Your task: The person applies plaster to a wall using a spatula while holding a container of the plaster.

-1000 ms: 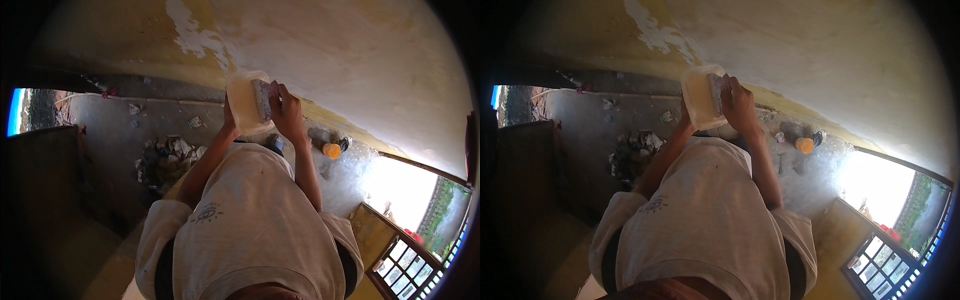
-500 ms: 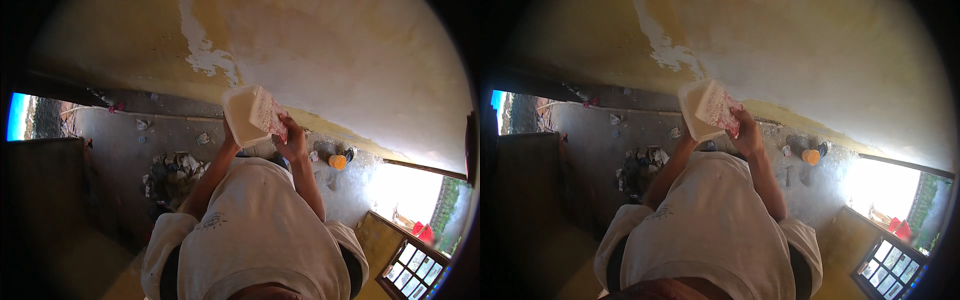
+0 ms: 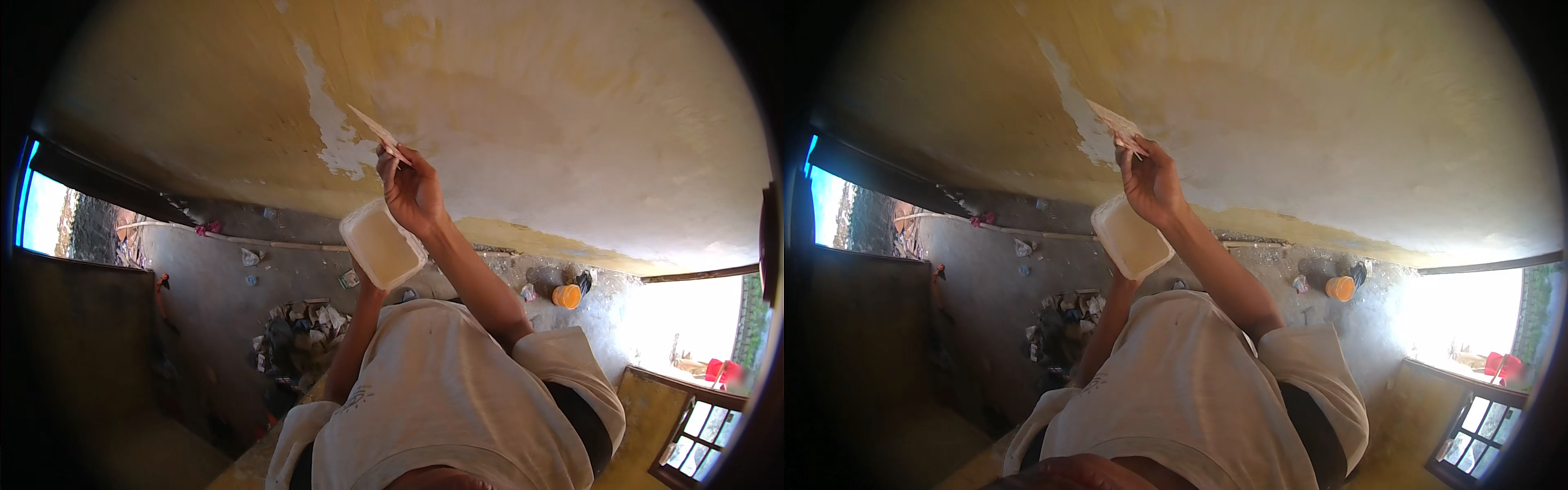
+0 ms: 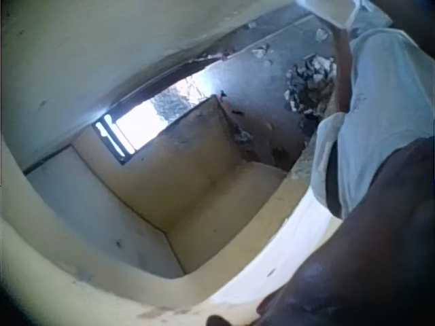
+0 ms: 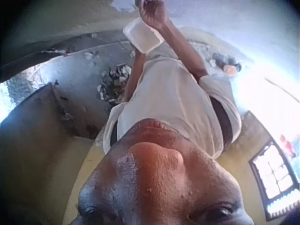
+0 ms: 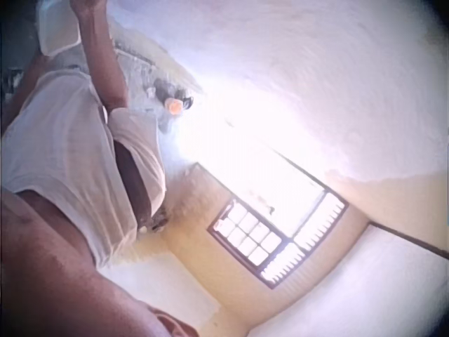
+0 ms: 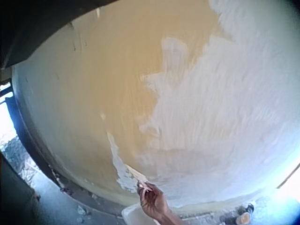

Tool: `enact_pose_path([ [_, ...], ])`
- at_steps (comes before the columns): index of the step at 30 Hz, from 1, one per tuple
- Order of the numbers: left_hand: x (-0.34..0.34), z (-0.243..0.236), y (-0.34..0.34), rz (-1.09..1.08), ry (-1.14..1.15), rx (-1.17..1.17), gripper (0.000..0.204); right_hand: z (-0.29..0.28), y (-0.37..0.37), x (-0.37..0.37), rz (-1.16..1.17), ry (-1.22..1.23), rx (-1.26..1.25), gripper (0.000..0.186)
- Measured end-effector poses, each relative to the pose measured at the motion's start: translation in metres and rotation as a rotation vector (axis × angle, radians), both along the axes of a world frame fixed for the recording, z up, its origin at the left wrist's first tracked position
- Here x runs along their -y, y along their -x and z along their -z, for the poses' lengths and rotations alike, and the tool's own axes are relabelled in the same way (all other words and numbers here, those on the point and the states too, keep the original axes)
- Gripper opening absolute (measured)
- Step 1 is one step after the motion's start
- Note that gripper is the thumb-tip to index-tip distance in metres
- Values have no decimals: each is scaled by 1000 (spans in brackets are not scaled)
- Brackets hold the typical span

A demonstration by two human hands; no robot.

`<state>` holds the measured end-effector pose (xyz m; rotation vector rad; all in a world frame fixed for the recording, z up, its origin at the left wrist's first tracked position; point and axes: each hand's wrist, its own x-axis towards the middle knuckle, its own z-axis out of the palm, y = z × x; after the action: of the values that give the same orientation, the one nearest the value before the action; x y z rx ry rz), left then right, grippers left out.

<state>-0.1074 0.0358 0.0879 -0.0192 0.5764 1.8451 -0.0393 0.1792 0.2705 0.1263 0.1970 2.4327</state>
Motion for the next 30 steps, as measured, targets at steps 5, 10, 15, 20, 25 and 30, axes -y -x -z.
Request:
enact_pose_path([
  [5, 0, -10, 3, -33, -26, 49, 59, -43, 14, -33, 44, 40, -232, 25],
  [10, -8, 11, 3, 108, -141, -63, 65, -78, -57, -64, 132, 220, -477, 22],
  [15, -20, -41, -15, 267, -266, 149, 61, -104, -141, -40, 268, 80, -660, 26],
  [20, -20, -22, -8, 224, -164, 42, 61, -90, -136, -14, 465, -127, -410, 30],
  [25, -5, 10, 5, 96, -54, 26, 62, -43, -29, -7, 95, -17, -103, 30],
  [30, 8, 11, 7, -7, -40, 39, 62, -22, 38, -34, -51, 73, -241, 25],
])
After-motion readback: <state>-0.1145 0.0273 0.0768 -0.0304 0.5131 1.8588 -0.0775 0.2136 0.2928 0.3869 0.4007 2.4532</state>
